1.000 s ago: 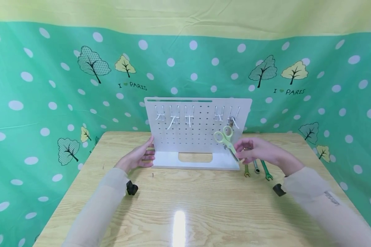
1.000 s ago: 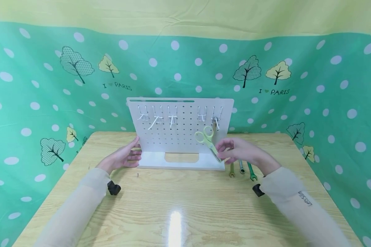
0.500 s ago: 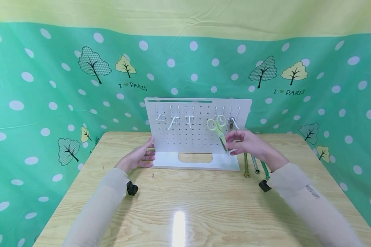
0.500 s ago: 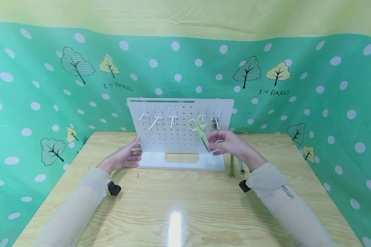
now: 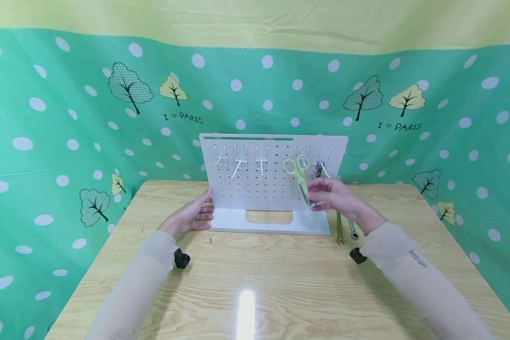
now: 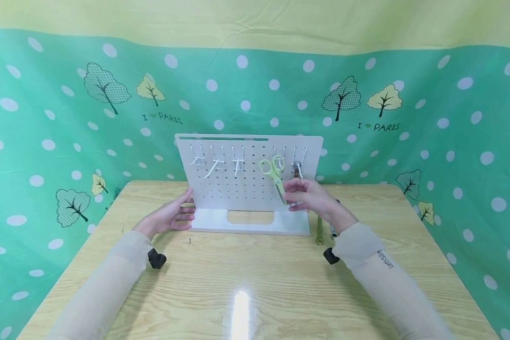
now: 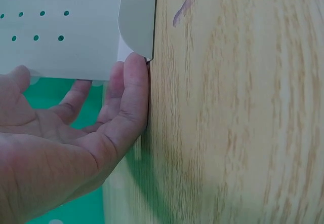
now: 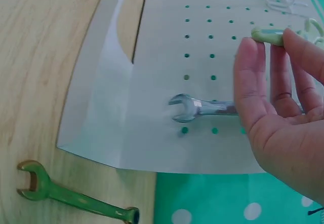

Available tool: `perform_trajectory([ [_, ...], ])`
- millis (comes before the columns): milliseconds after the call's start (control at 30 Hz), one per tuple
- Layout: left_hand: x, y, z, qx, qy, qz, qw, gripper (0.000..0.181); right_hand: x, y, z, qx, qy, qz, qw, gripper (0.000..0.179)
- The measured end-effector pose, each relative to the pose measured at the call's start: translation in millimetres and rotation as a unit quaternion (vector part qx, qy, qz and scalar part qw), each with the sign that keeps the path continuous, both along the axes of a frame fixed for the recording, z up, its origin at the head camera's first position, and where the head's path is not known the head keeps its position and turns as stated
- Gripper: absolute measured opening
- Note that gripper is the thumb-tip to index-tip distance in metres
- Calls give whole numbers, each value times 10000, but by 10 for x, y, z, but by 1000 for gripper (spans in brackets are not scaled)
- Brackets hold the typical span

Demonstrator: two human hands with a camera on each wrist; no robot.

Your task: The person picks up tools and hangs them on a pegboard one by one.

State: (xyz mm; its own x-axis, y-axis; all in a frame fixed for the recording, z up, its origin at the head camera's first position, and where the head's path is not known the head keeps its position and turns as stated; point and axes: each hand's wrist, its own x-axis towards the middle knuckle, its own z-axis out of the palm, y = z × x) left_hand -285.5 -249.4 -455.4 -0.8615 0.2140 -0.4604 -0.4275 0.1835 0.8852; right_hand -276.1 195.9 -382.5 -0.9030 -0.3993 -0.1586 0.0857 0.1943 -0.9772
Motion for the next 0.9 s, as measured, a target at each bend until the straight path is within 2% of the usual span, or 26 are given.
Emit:
perform_trajectory([
  [333, 1, 13, 28, -16, -64, 71, 10000, 92, -66, -130, -96, -204, -30, -437, 9988, 38],
  [633, -8, 20, 24, 2, -112, 122, 9999, 93, -58, -194, -194, -330, -229, -603, 9974, 38],
  [900, -13, 15, 23, -23, -90, 113, 9999, 95, -63, -214, -235, -700, -327, -492, 9958, 43],
])
